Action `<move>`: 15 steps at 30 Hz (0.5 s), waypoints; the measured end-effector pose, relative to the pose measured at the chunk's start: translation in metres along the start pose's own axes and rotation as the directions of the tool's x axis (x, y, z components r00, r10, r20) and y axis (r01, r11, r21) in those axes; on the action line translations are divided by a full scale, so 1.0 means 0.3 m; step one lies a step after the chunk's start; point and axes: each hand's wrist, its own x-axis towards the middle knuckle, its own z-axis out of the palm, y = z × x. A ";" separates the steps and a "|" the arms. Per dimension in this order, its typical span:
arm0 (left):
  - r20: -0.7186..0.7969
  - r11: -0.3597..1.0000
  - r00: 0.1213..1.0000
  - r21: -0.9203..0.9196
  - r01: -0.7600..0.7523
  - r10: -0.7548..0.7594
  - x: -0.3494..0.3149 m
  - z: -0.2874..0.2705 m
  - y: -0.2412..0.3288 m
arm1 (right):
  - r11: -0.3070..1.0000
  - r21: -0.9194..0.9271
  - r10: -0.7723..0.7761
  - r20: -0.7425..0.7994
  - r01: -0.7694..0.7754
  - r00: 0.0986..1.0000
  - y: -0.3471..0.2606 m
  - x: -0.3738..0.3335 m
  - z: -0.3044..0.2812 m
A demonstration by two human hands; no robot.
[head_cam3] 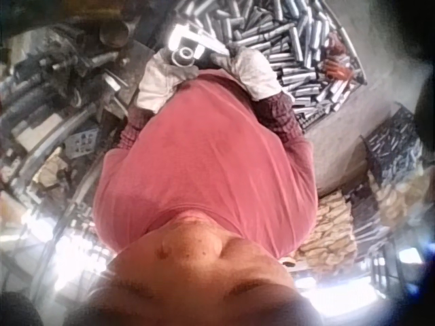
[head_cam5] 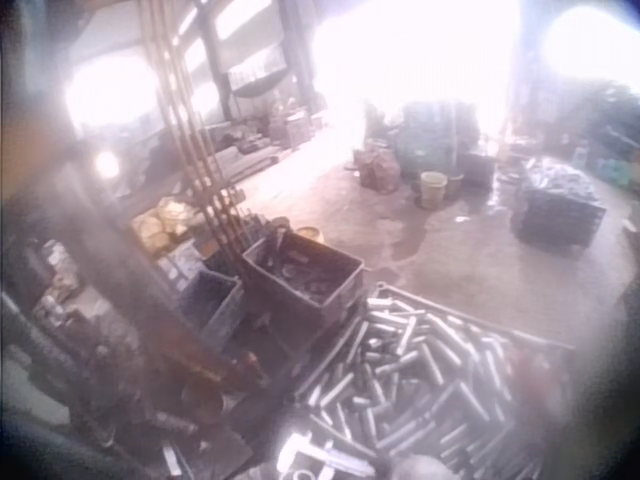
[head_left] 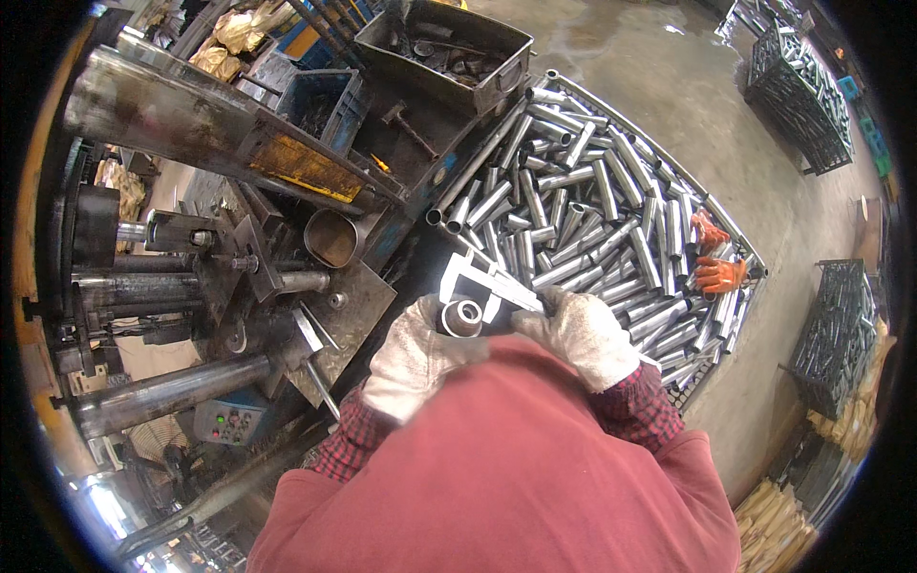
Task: The person picks up metal cylindrical parts from a bin and uses a caliper to measure their dimensions. They repeatedly measure several parts and place them back into the bin.
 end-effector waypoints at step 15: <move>0.115 0.959 0.993 -0.274 0.068 -0.038 0.001 -0.009 -0.004 | 0.998 0.053 0.018 0.084 -0.022 0.996 0.030 0.004 0.011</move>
